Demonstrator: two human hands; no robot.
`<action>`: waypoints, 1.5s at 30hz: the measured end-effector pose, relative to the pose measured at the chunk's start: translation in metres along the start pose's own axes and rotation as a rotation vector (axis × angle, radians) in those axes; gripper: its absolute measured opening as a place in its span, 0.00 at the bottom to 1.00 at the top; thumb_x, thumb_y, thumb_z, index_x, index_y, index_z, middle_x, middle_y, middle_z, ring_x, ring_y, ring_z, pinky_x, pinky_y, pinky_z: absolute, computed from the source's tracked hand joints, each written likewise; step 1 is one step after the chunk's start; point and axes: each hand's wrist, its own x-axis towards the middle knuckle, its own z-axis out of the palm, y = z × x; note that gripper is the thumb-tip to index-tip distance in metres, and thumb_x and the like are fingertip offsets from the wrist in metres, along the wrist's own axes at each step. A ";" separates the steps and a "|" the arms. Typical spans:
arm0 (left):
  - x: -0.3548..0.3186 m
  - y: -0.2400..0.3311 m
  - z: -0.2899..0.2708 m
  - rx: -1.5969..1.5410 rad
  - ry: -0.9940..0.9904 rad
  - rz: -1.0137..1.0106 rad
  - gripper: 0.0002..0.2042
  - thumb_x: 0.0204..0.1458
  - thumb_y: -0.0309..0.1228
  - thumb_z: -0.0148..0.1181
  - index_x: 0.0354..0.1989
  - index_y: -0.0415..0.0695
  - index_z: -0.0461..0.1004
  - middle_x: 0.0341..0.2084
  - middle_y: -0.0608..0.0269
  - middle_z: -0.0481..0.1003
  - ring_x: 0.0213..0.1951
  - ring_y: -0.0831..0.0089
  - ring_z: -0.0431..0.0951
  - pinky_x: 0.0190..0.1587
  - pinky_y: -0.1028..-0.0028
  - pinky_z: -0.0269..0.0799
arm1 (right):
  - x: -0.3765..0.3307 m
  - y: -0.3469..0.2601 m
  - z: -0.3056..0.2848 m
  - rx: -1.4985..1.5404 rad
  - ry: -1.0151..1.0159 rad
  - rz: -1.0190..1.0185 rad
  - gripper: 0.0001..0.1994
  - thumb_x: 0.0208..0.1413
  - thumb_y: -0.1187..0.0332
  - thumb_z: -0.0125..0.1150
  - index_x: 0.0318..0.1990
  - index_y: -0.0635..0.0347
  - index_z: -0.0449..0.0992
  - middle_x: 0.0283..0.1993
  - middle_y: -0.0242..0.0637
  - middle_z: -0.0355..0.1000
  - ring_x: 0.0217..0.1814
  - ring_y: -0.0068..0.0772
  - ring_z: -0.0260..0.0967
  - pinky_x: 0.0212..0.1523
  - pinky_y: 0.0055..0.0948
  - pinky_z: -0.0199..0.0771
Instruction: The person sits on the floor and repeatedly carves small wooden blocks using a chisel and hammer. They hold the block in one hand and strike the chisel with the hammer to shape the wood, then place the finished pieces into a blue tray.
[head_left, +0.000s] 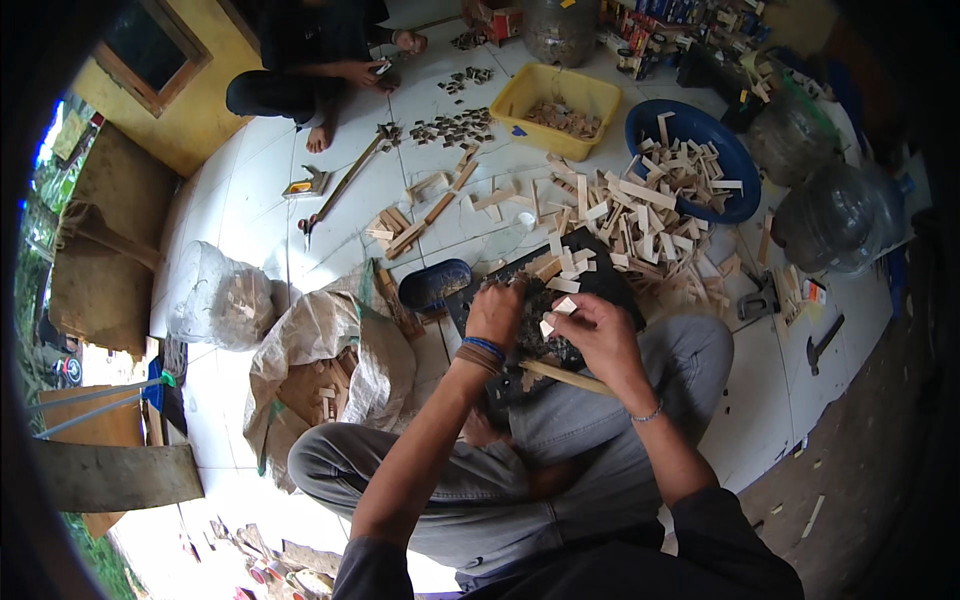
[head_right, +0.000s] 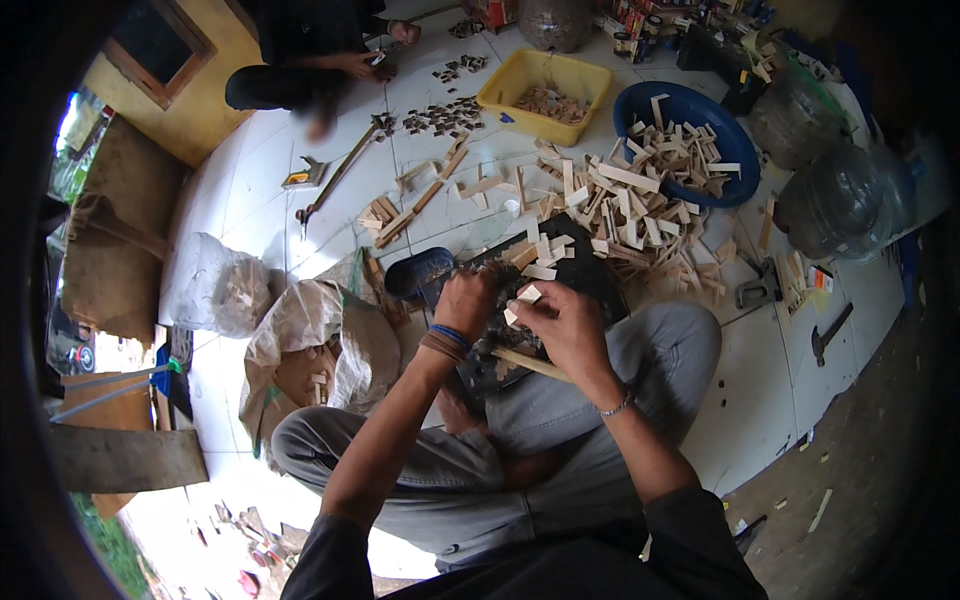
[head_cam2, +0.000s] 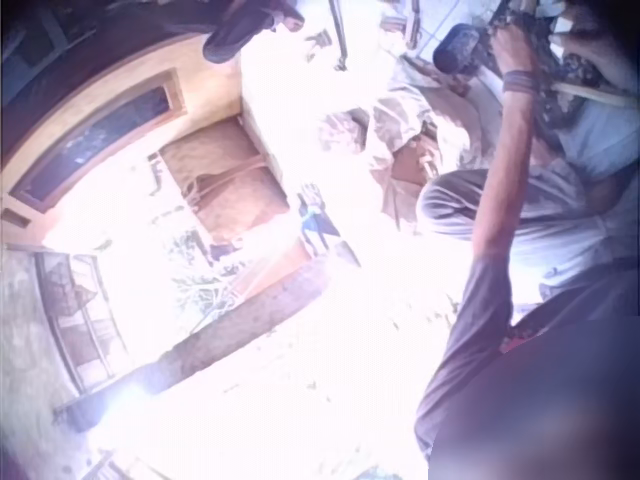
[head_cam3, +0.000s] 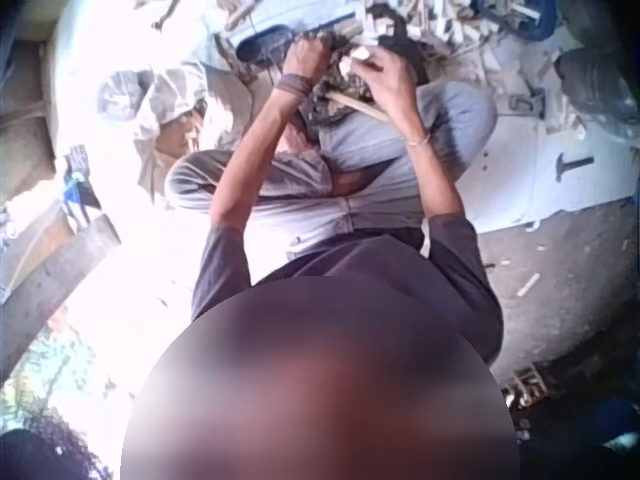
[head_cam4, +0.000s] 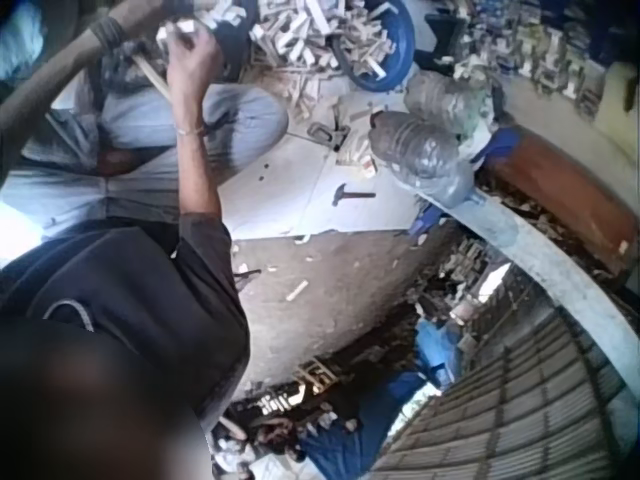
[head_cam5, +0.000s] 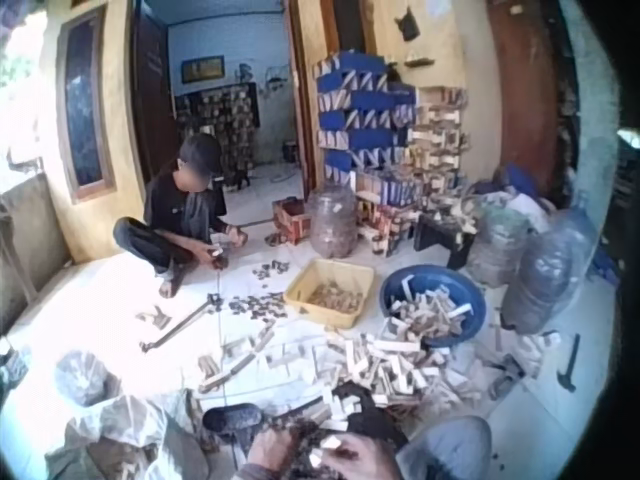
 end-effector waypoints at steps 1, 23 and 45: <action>0.001 0.002 -0.002 0.002 0.027 0.009 0.15 0.55 0.25 0.59 0.51 0.40 0.76 0.24 0.43 0.78 0.27 0.46 0.82 0.28 0.53 0.78 | 0.000 0.001 0.000 0.025 -0.009 0.000 0.11 0.62 0.70 0.69 0.47 0.69 0.80 0.35 0.36 0.82 0.37 0.19 0.78 0.40 0.20 0.76; -0.034 -0.022 -0.030 -1.320 0.008 -0.446 0.10 0.59 0.23 0.66 0.48 0.37 0.79 0.41 0.63 0.83 0.44 0.76 0.82 0.50 0.75 0.77 | -0.003 -0.001 -0.001 0.018 0.008 -0.018 0.12 0.62 0.70 0.69 0.47 0.69 0.80 0.35 0.36 0.82 0.38 0.18 0.78 0.39 0.20 0.75; -0.053 0.020 -0.041 -1.659 0.159 -0.301 0.05 0.61 0.20 0.60 0.42 0.39 0.71 0.39 0.61 0.80 0.41 0.75 0.80 0.50 0.73 0.77 | -0.005 -0.004 0.000 0.029 0.028 0.067 0.10 0.63 0.72 0.67 0.49 0.66 0.80 0.35 0.31 0.81 0.38 0.17 0.76 0.40 0.17 0.71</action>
